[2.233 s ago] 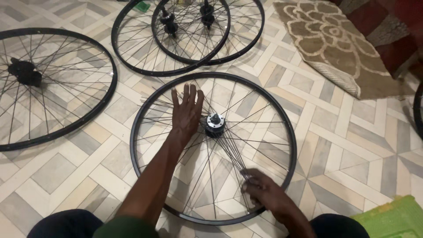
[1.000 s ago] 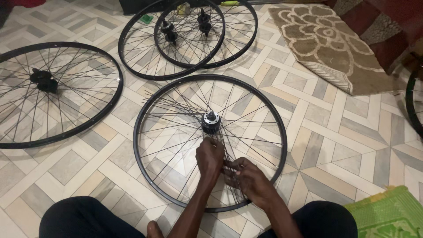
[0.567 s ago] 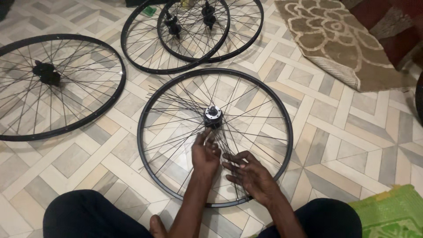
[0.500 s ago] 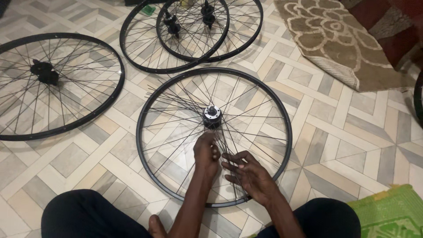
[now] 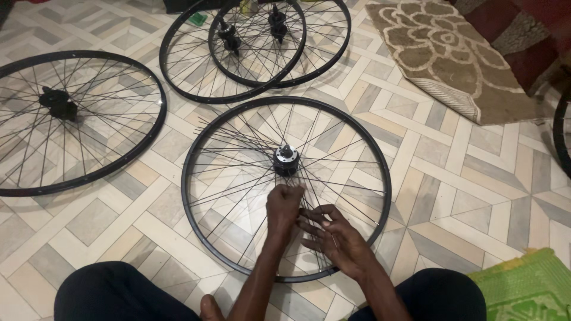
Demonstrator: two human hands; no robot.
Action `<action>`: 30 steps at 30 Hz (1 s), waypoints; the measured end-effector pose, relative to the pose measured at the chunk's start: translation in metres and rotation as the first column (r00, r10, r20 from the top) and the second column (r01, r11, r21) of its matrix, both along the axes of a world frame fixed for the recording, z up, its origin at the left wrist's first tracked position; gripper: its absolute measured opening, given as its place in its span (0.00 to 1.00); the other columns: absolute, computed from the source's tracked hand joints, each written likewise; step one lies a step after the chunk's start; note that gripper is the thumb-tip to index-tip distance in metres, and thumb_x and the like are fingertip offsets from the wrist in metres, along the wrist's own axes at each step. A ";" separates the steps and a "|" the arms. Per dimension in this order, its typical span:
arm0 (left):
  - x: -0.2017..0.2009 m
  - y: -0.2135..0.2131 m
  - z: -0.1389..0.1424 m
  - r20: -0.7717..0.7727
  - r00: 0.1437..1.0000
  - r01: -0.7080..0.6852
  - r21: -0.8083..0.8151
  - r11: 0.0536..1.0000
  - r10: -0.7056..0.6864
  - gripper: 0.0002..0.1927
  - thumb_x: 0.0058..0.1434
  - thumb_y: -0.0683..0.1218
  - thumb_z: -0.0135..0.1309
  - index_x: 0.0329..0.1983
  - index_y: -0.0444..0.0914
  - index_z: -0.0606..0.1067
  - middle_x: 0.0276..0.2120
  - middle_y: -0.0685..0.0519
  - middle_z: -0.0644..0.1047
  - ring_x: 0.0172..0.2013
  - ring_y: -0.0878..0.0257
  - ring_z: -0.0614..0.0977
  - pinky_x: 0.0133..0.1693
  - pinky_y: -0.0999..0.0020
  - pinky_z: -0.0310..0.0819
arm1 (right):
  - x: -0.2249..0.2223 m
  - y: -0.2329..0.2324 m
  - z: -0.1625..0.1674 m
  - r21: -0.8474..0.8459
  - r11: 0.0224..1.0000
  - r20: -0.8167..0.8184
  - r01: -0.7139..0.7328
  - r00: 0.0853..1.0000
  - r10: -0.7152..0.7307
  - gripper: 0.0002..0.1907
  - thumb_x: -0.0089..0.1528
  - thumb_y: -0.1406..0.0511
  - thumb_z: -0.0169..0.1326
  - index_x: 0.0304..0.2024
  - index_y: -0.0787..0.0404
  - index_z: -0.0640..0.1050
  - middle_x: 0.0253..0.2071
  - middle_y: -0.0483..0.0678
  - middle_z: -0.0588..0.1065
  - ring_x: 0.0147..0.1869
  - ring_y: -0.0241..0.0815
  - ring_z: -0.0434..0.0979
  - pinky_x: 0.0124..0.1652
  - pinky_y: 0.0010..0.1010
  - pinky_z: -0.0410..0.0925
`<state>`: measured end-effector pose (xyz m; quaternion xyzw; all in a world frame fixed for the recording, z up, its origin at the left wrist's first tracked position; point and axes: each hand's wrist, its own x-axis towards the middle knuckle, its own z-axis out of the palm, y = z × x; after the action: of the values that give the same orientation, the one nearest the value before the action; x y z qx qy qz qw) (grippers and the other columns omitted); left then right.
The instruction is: The person sits on the floor and installs spokes into a bicycle wheel rim, threading them through the hub and securing them at the rim. The person works on one wheel at a time, rotating it to access different spoke holes.
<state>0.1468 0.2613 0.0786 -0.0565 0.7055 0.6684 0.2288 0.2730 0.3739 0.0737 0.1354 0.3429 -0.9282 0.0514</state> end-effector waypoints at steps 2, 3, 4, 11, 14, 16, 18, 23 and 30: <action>0.006 0.005 0.002 0.040 0.998 -0.052 0.078 0.996 0.049 0.17 0.61 0.53 0.57 0.33 0.33 0.73 0.22 0.52 0.74 0.18 0.62 0.75 0.19 0.64 0.67 | 0.000 0.000 0.000 0.007 1.000 0.019 0.007 1.000 -0.007 0.21 0.58 0.65 0.54 0.55 0.56 0.69 0.61 0.53 0.68 0.69 0.53 0.68 0.60 0.51 0.68; 0.007 0.006 0.002 0.060 0.996 -0.079 0.113 0.990 0.073 0.16 0.61 0.53 0.55 0.34 0.35 0.73 0.23 0.52 0.74 0.17 0.61 0.76 0.19 0.64 0.67 | -0.001 -0.001 0.000 0.009 1.000 0.027 0.011 1.000 -0.011 0.21 0.58 0.65 0.53 0.54 0.56 0.70 0.61 0.53 0.69 0.68 0.52 0.69 0.59 0.51 0.68; 0.009 0.006 0.001 0.025 0.997 -0.079 0.112 0.991 0.076 0.17 0.62 0.54 0.55 0.35 0.34 0.73 0.23 0.51 0.74 0.18 0.63 0.75 0.19 0.65 0.67 | 0.000 -0.001 0.000 0.039 0.999 0.027 0.005 1.000 -0.006 0.21 0.58 0.65 0.53 0.54 0.56 0.70 0.61 0.52 0.69 0.67 0.50 0.70 0.59 0.49 0.68; 0.007 0.004 -0.020 0.120 0.992 -0.064 0.327 0.943 0.026 0.20 0.61 0.51 0.60 0.45 0.33 0.69 0.27 0.49 0.76 0.19 0.65 0.73 0.20 0.68 0.67 | 0.000 -0.005 0.006 0.207 0.978 0.096 0.005 0.995 -0.026 0.18 0.57 0.68 0.53 0.51 0.56 0.74 0.55 0.46 0.74 0.57 0.40 0.74 0.53 0.41 0.70; 0.004 0.003 -0.032 0.104 0.993 -0.095 0.387 0.917 0.058 0.19 0.60 0.49 0.60 0.48 0.34 0.69 0.29 0.50 0.77 0.19 0.67 0.72 0.20 0.70 0.66 | 0.000 0.002 0.014 0.308 0.948 0.144 -0.085 0.989 0.042 0.19 0.57 0.68 0.53 0.52 0.58 0.75 0.55 0.45 0.76 0.51 0.39 0.76 0.47 0.36 0.69; 0.000 0.004 -0.037 0.100 0.991 -0.119 0.427 0.896 0.083 0.19 0.60 0.49 0.59 0.49 0.35 0.70 0.30 0.51 0.77 0.19 0.68 0.72 0.21 0.71 0.66 | -0.003 0.013 0.023 0.474 0.864 0.195 -0.171 0.977 0.087 0.20 0.58 0.68 0.54 0.53 0.60 0.76 0.52 0.46 0.77 0.46 0.38 0.75 0.43 0.32 0.68; 0.003 0.004 -0.040 0.144 0.985 -0.156 0.487 0.859 0.097 0.19 0.61 0.50 0.58 0.50 0.36 0.70 0.31 0.51 0.78 0.20 0.69 0.72 0.22 0.72 0.67 | -0.002 0.022 0.032 0.672 0.695 0.254 -0.258 0.961 0.110 0.21 0.59 0.68 0.55 0.56 0.61 0.79 0.49 0.48 0.77 0.42 0.35 0.72 0.41 0.28 0.66; 0.016 0.010 -0.030 -0.015 0.998 -0.054 0.212 0.976 0.058 0.21 0.59 0.51 0.63 0.48 0.35 0.70 0.31 0.53 0.75 0.22 0.67 0.72 0.21 0.68 0.66 | 0.004 0.022 0.043 0.669 0.694 0.264 -0.265 0.958 0.111 0.23 0.57 0.67 0.54 0.57 0.59 0.77 0.50 0.45 0.80 0.40 0.35 0.73 0.38 0.28 0.68; 0.014 0.001 -0.028 -0.026 1.000 -0.015 0.080 0.997 0.017 0.16 0.63 0.52 0.58 0.43 0.35 0.72 0.22 0.53 0.75 0.22 0.67 0.75 0.24 0.71 0.66 | -0.003 0.036 0.019 0.746 0.565 0.334 -0.352 0.932 0.140 0.24 0.59 0.67 0.56 0.59 0.56 0.74 0.56 0.47 0.79 0.46 0.37 0.81 0.40 0.30 0.74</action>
<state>0.1611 0.2626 0.0506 -0.0441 0.6808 0.6984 0.2164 0.2700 0.4104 0.0928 0.2040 0.7262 -0.6377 0.1560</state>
